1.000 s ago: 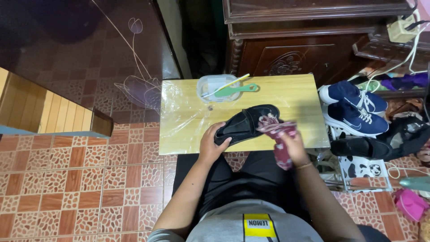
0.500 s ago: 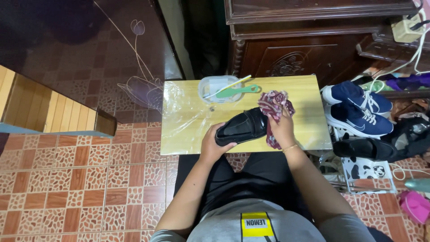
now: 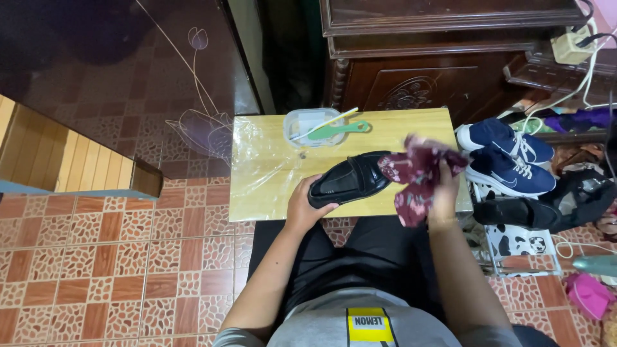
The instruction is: Cleaning a black leather shoe by brushing off debris and then wiping the surface with a cloth.
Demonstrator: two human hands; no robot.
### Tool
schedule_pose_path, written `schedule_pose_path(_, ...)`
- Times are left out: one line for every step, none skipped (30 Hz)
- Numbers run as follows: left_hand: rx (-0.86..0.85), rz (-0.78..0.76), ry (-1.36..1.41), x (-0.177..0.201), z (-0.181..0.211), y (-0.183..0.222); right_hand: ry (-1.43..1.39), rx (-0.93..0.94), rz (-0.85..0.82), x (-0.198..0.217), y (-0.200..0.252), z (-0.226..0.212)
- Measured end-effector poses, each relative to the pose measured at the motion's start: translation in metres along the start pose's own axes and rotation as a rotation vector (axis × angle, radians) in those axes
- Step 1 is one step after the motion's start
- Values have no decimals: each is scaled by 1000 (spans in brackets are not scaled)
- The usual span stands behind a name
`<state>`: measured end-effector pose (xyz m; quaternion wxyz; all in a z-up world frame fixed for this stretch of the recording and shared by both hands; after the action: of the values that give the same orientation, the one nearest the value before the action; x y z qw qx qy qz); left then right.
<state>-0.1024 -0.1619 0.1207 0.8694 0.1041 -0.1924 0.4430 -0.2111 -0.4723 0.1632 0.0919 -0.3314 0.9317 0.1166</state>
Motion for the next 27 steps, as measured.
schedule_pose_path(-5,1,-2,-1,0,0,-4,4,0,-15,3,-12)
schedule_pose_path(-3,3,-9,-1,-1,0,295,8,-93,-37,6,-28)
schedule_pose_path(3,6,-15,-1,-2,1,595,8,-187,-59,9,-40)
schedule_pose_path(1,7,-16,0,0,1,593,10,-188,-41,-19,15)
schedule_pose_path(7,5,-13,0,0,1,947,289,-370,-42,-42,50)
schedule_pose_path(12,2,-10,0,0,1,1291,578,-555,-47,-64,87)
schedule_pose_path(14,6,-8,0,0,0,1292,579,-559,-50,-67,90)
schedule_pose_path(20,2,-4,-1,0,-1,1286,566,-500,-49,-73,90)
schedule_pose_path(28,-5,-1,-2,-1,0,1279,547,-441,-46,-75,91)
schedule_pose_path(33,-5,2,-3,-2,1,1281,544,-445,-48,-78,97)
schedule_pose_path(23,-4,-12,-3,-2,0,1254,630,-362,-48,-78,95)
schedule_pose_path(13,-2,-26,-3,-1,0,1224,715,-279,-48,-78,93)
schedule_pose_path(10,-6,-28,-2,2,-1,1223,715,-273,-50,-77,89)
schedule_pose_path(17,-15,-18,-1,4,0,1208,693,-212,-48,-76,83)
schedule_pose_path(27,-21,-7,0,6,2,1192,672,-155,-48,-74,78)
schedule_pose_path(27,-22,-7,0,7,3,1192,673,-155,-48,-78,76)
schedule_pose_path(23,-24,-17,0,8,4,1139,502,-119,-40,-89,80)
schedule_pose_path(19,-26,-27,1,10,5,1081,333,-84,-33,-98,85)
schedule_pose_path(16,-23,-27,2,11,6,1080,338,-84,-32,-103,80)
schedule_pose_path(15,-30,-39,3,11,8,888,258,-77,-26,-110,80)
schedule_pose_path(9,-37,-48,3,13,6,696,182,-69,-20,-120,78)
schedule_pose_path(1,-33,-46,3,10,7,696,192,-67,-25,-105,66)
schedule_pose_path(-13,-31,-51,2,7,8,752,94,-132,-32,-93,60)
schedule_pose_path(-27,-29,-57,1,4,7,808,-5,-197,-39,-81,55)
schedule_pose_path(-24,-28,-54,2,5,7,811,-6,-199,-33,-78,67)
schedule_pose_path(-22,-25,-46,2,6,7,1007,361,-314,-46,-68,63)
schedule_pose_path(-21,-28,-41,3,6,5,1180,738,-423,-58,-49,65)
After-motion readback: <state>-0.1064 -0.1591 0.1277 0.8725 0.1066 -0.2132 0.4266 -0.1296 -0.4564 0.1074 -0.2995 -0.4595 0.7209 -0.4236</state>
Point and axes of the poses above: each hand's wrist, its own y-axis away from the middle knuckle, its own x-axis out of the back of the hand, z = x × y, the point moved 7 cm from there along -y, towards the middle knuckle, and after that the axes turned 10 degrees about -z, right-handed, at the moved point
